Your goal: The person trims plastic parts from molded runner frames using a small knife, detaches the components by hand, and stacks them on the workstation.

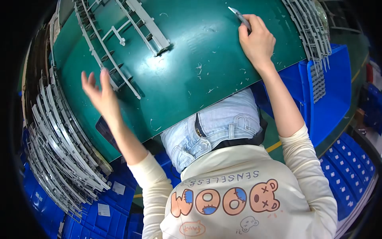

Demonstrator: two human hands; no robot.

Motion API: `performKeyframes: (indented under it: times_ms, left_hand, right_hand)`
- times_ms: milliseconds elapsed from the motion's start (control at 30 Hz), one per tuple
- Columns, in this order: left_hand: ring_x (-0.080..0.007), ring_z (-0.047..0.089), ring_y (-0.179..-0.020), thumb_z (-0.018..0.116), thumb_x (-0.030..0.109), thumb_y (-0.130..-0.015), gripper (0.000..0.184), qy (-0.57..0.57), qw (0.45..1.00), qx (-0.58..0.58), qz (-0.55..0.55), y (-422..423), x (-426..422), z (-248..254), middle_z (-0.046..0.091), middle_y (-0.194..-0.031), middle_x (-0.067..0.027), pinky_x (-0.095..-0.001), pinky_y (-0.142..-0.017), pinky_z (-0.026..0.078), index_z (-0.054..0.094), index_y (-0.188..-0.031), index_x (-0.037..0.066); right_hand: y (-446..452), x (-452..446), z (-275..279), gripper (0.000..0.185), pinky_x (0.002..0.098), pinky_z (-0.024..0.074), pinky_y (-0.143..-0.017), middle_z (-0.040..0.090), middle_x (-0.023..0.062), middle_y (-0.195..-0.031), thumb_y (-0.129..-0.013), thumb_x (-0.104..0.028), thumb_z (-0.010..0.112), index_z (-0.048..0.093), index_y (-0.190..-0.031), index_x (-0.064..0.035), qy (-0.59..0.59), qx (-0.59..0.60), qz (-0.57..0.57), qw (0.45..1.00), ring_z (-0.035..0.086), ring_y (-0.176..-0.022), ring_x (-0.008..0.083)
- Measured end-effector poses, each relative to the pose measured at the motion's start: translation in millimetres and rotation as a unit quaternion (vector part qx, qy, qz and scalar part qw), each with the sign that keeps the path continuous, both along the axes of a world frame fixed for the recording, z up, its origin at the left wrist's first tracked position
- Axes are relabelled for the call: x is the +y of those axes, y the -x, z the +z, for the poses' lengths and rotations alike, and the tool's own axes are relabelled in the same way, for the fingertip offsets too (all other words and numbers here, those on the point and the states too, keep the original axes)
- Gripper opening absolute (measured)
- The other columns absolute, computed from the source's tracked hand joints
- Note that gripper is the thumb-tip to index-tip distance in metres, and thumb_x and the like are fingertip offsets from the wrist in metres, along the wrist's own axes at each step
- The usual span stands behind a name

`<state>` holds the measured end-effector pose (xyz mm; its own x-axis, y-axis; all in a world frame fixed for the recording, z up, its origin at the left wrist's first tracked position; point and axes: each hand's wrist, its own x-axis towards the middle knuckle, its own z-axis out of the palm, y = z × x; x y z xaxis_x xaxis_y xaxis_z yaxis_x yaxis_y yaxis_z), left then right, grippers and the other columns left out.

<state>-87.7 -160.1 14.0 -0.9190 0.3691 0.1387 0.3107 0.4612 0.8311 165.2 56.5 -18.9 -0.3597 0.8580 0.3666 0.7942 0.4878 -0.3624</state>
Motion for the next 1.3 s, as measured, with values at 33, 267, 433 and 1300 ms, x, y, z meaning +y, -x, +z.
performKeyframes:
  times_ms: [33,267,433,1300]
  left_hand:
    - [-0.0263,0.048,-0.113,0.063,0.013,-0.080,0.064,-0.006,1.000,0.003,-0.002,-2.8,7.9,-2.0,0.044,-0.130,-0.0184,-0.0385,-0.095,0.036,0.036,-0.138,0.004]
    - [-0.0275,0.050,-0.105,0.060,-0.003,-0.072,0.072,0.037,0.999,0.023,-0.019,-30.7,8.0,-4.9,0.043,-0.128,-0.0214,-0.0339,-0.079,0.046,0.034,-0.139,0.007]
    - [-0.0246,0.055,-0.090,0.059,-0.008,-0.068,0.071,0.066,0.934,0.345,-0.061,-58.5,-55.7,-14.1,0.046,-0.127,-0.0154,-0.0277,-0.071,0.047,0.041,-0.135,0.007]
    - [-0.0277,0.025,-0.135,0.041,0.024,-0.095,0.041,0.178,0.983,0.041,-0.013,-16.9,-219.0,-32.6,0.037,-0.142,-0.0145,-0.0425,-0.110,0.015,0.048,-0.131,0.006]
  right_hand:
    - [-0.6,-0.5,0.0,0.018,0.0329,0.0458,-0.055,0.064,-0.0012,-0.081,-0.079,-0.017,0.055,0.063,-0.095,-0.0147,-0.006,0.003,-0.002,1.000,0.060,-0.061,0.0234]
    - [-0.4,-0.3,0.0,0.018,0.0353,0.0463,-0.055,0.064,-0.0012,-0.086,-0.078,-0.016,0.055,0.062,-0.094,-0.0144,0.003,0.007,-0.005,1.000,0.060,-0.061,0.0258]
    - [1.2,-0.9,1.9,0.018,0.0361,0.0464,-0.054,0.063,-0.0010,-0.085,-0.078,-0.016,0.055,0.062,-0.095,-0.0144,0.015,0.009,-0.002,1.000,0.059,-0.060,0.0262]
    - [-3.0,-2.5,0.7,0.017,0.0329,0.0454,-0.051,0.065,-0.0008,-0.083,-0.079,-0.014,0.056,0.063,-0.094,-0.0124,0.016,0.023,0.015,1.000,0.058,-0.055,0.0229]
